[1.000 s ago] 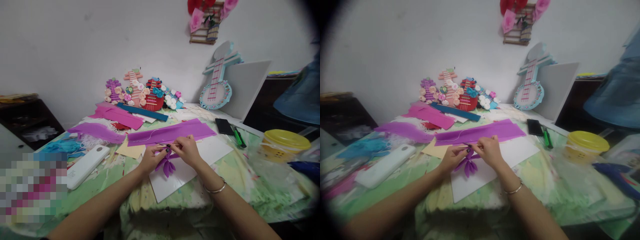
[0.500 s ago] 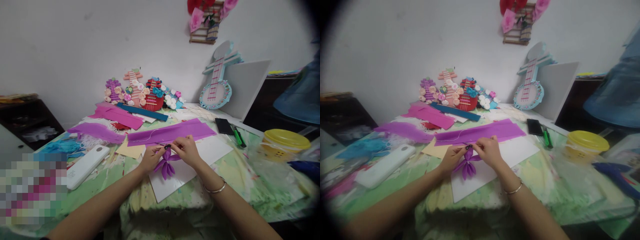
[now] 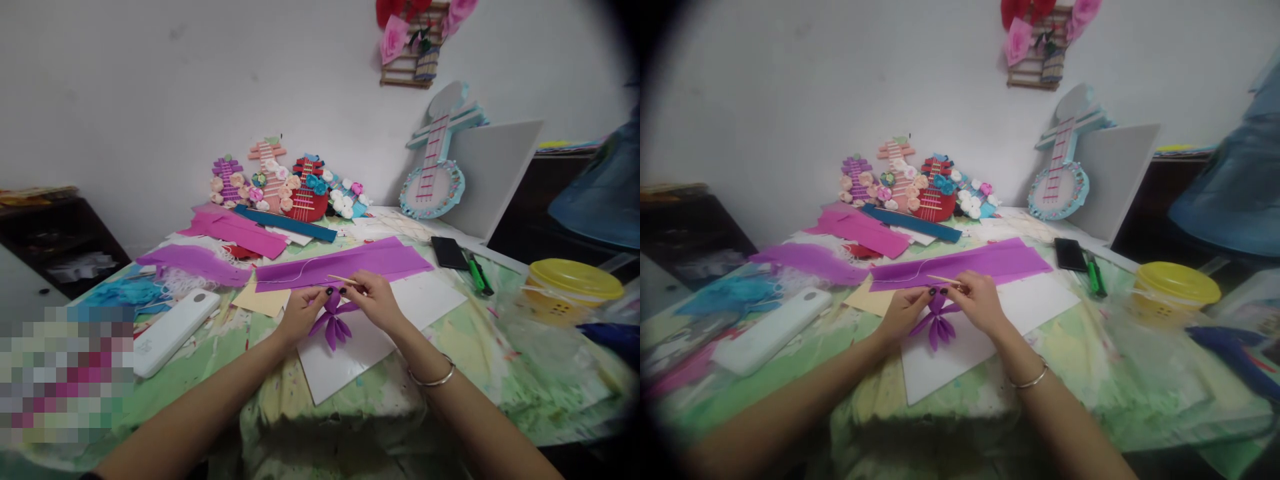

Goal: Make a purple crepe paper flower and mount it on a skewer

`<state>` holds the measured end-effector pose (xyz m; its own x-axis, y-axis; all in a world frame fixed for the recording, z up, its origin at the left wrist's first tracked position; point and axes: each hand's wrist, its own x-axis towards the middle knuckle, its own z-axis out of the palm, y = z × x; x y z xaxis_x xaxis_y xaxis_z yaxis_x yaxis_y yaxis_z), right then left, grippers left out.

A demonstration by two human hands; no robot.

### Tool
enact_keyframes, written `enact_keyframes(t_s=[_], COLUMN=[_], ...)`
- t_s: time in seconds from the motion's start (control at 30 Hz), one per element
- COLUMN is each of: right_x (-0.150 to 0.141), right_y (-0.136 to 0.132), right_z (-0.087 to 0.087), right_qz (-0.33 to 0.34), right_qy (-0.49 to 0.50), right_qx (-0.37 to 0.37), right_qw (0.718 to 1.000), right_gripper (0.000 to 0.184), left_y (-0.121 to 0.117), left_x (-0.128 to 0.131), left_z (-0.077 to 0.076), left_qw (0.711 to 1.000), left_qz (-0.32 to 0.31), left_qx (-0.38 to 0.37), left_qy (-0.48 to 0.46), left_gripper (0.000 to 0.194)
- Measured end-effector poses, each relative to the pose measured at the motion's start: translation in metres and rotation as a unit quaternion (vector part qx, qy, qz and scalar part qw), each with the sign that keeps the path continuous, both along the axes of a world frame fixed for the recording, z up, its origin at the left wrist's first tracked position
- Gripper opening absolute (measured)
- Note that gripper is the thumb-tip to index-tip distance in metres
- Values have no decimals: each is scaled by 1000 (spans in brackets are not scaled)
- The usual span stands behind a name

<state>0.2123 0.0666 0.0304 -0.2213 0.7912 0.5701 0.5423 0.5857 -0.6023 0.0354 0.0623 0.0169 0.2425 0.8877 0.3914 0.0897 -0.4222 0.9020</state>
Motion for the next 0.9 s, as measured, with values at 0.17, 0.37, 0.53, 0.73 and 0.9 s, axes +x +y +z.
enact_keyframes(t_s=[0.17,0.37,0.53,0.73,0.9], right_x=[-1,-3,-3,0,4], right_y=[3,0,-1,2,2], right_z=[-7,-2,-1,-5,0], right_qz=[100,186,214,166,58], right_qy=[107,229,232,151,-8], right_qx=[-163,-321,-335,-237,-30], right_qw=[976,900,888,945,998], right_gripper=[30,26,25,28,46], left_y=[0,2,2,2,4], left_x=[0,-1,-1,-1,-2], left_z=[1,1,-1,1,0], left_qw=[999,996,991,990,994], left_qz=[-12,-44,-74,-71,-23], left_qx=[-32,-61,-83,-92,-76], left_qy=[-26,-50,-68,-84,-72], left_gripper=[35,39,42,34,28])
